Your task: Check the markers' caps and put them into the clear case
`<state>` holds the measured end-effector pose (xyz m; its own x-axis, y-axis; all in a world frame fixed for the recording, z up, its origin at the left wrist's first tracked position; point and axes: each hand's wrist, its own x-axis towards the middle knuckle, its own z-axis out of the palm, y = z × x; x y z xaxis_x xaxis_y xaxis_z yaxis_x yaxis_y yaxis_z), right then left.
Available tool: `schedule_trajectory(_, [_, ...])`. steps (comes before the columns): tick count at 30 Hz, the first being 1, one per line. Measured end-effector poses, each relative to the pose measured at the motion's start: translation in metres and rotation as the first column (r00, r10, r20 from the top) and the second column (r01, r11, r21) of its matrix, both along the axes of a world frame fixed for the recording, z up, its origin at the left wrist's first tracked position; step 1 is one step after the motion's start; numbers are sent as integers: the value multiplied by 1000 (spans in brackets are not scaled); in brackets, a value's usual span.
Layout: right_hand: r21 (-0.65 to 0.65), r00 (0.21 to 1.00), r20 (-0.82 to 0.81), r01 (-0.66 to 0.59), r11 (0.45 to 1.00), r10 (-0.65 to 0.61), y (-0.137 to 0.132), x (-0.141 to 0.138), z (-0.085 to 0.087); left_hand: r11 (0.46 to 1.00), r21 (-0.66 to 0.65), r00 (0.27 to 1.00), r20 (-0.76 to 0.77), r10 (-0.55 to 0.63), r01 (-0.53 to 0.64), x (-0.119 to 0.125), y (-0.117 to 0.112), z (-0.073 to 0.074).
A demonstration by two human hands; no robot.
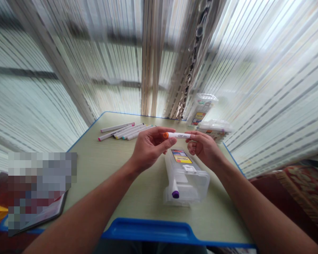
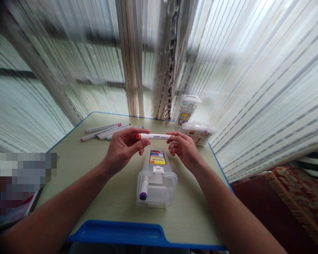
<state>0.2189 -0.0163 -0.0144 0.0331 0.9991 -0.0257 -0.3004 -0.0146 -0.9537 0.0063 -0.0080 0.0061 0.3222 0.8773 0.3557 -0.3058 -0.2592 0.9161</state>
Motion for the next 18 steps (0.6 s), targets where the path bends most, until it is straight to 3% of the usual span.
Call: schedule_trajectory(18, [-13, 1000, -7, 7, 1000, -7, 1, 1, -1, 1000, 17, 1000, 17, -24, 23, 1, 2, -3])
